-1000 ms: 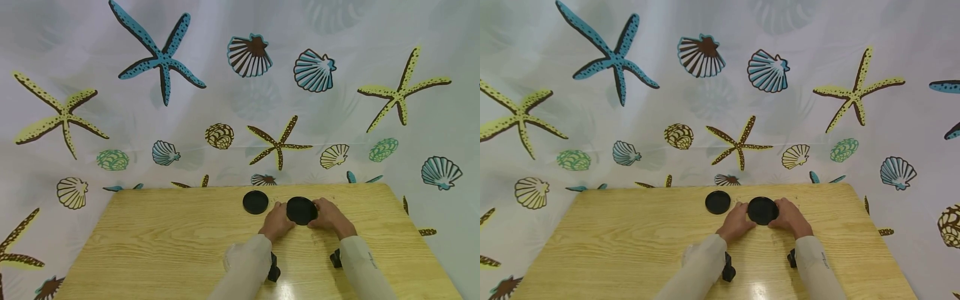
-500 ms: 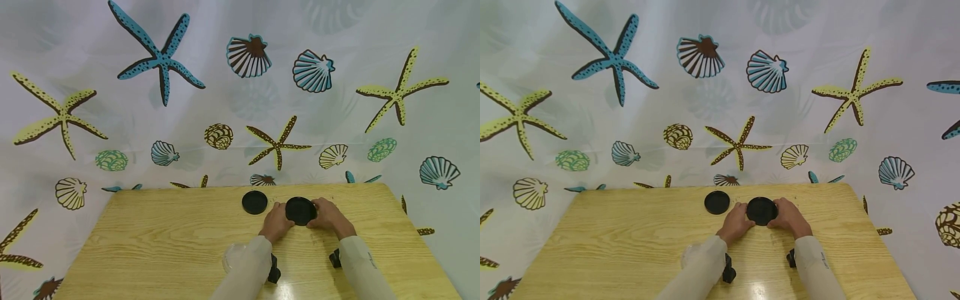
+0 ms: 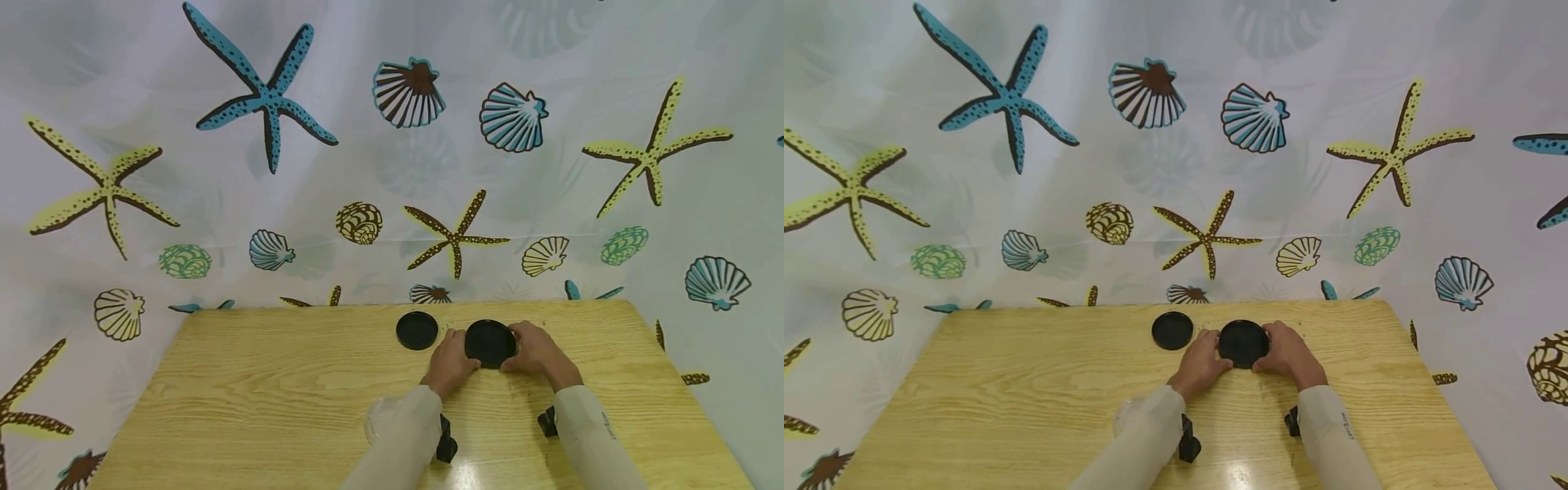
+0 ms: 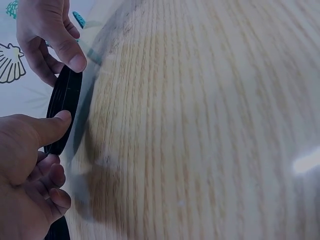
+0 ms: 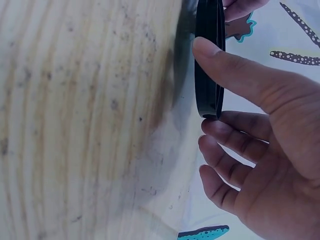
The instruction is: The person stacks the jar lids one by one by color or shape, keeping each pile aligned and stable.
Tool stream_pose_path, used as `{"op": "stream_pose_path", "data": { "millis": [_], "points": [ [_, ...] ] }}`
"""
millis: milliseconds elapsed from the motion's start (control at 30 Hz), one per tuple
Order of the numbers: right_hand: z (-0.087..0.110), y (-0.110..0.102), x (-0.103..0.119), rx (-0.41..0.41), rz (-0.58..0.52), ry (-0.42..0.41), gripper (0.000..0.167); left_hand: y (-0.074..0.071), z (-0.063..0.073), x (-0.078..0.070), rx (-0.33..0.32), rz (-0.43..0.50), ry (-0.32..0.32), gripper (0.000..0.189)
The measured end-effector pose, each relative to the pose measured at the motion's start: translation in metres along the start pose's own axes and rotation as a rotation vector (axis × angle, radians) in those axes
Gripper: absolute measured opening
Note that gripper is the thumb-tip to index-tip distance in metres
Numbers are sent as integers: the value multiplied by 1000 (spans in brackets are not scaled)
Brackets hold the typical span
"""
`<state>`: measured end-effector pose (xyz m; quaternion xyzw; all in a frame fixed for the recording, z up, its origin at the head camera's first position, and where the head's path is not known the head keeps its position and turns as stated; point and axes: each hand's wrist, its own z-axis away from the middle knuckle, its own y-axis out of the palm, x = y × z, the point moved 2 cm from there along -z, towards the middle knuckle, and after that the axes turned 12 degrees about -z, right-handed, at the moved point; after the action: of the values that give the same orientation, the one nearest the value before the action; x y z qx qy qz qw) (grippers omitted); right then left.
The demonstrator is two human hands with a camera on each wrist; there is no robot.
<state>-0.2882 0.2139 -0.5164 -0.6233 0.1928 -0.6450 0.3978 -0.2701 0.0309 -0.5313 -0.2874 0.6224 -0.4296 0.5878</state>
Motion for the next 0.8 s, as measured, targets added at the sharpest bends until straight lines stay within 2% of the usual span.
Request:
{"op": "stream_pose_path", "data": {
  "millis": [233, 567, 800],
  "points": [
    [4, -1, 7, 5, -14, 15, 82, -1, 2, 3, -23, 15, 16, 59],
    [6, -2, 10, 11, -17, 10, 79, -3, 4, 3, -17, 43, -17, 60],
    [11, -4, 11, 7, -14, 9, 77, -6, 8, 2, -24, 59, -17, 60]
  ]
}}
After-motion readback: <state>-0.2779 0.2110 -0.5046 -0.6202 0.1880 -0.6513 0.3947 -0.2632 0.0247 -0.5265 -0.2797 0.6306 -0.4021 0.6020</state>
